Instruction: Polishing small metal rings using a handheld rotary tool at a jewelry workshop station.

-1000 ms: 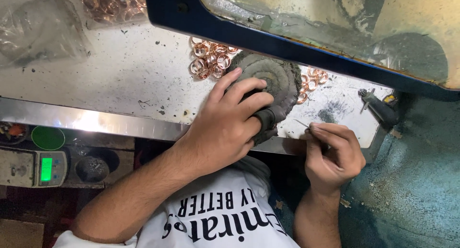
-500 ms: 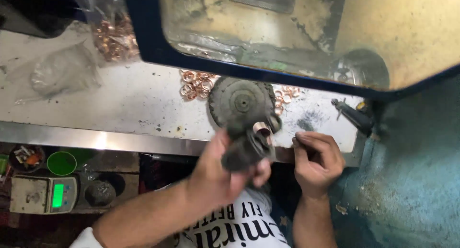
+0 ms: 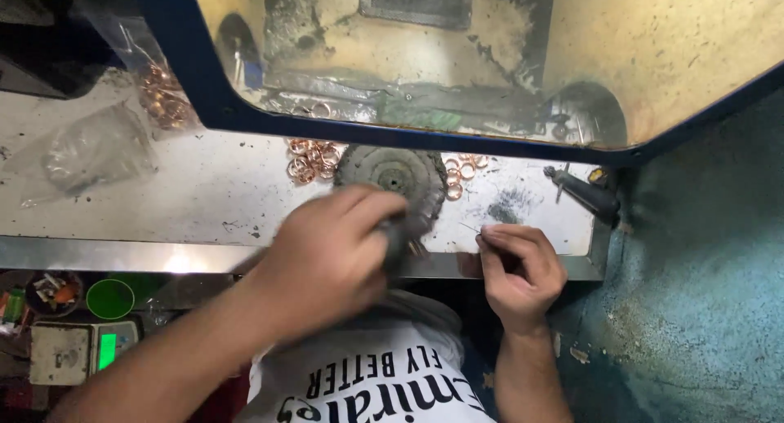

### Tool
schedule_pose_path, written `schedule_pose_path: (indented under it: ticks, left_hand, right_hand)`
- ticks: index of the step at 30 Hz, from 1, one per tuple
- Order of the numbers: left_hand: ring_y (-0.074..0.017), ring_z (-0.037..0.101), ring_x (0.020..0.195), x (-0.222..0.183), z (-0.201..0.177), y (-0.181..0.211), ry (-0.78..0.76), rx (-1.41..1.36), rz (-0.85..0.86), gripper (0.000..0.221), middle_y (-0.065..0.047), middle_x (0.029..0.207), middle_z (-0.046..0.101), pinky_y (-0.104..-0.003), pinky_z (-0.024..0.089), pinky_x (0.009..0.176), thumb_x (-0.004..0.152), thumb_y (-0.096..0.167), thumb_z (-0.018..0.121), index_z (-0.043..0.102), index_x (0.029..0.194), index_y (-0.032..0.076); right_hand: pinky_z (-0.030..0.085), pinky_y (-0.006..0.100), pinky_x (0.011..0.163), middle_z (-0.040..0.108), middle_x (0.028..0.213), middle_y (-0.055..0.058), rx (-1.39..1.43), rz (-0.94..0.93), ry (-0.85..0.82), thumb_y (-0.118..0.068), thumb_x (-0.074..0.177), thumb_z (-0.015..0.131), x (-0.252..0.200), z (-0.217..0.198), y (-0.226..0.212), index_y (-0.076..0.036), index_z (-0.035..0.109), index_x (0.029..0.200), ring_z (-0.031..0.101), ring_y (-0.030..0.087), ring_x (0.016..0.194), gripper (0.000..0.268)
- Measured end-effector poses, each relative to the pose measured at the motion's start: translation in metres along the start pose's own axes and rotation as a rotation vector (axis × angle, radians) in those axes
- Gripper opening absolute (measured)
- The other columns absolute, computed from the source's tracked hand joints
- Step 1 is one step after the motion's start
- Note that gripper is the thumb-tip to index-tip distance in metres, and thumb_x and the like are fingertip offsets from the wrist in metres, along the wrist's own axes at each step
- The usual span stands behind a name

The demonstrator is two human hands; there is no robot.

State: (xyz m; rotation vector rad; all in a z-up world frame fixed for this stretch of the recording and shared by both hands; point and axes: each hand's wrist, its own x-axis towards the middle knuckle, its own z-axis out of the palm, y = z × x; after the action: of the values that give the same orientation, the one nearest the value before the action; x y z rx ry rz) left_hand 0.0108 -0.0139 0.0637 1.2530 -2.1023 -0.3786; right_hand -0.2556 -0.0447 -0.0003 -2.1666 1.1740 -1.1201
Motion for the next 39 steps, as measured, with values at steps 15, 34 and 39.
schedule_pose_path:
  ticks: [15,34,39]
  left_hand:
    - [-0.0342,0.055,0.103,-0.015,0.037,-0.028,-0.182,0.017,-0.192,0.04,-0.009,0.109,0.067,-0.049,0.042,0.076,0.049,0.022,0.088,0.074,0.079,-0.001]
    - [-0.038,0.068,0.096,-0.028,0.044,-0.021,0.217,0.062,-0.284,0.035,-0.014,0.11,0.068,-0.05,0.05,0.089,0.088,0.02,0.089,0.069,0.109,-0.001]
    - [-0.0394,0.068,0.086,-0.028,0.045,-0.023,0.098,0.112,-0.418,0.041,-0.016,0.095,0.072,-0.047,0.051,0.082,0.078,0.032,0.088,0.074,0.097,-0.002]
  right_hand:
    - [0.065,0.035,0.081,0.072,0.091,0.021,0.0,-0.05,0.036,0.012,0.084,0.081,-0.001,0.004,0.004,0.007,0.071,0.092,0.073,0.028,0.084,0.014]
    - [0.055,0.039,0.085,0.071,0.092,0.01,-0.281,0.082,0.137,-0.004,0.094,0.071,-0.022,-0.033,0.03,-0.002,0.07,0.093,0.068,0.03,0.086,0.003]
    - [0.058,0.035,0.077,0.075,0.092,0.008,-0.257,-0.05,0.144,-0.01,0.095,0.07,-0.015,-0.033,0.031,-0.004,0.073,0.089,0.071,0.024,0.082,0.009]
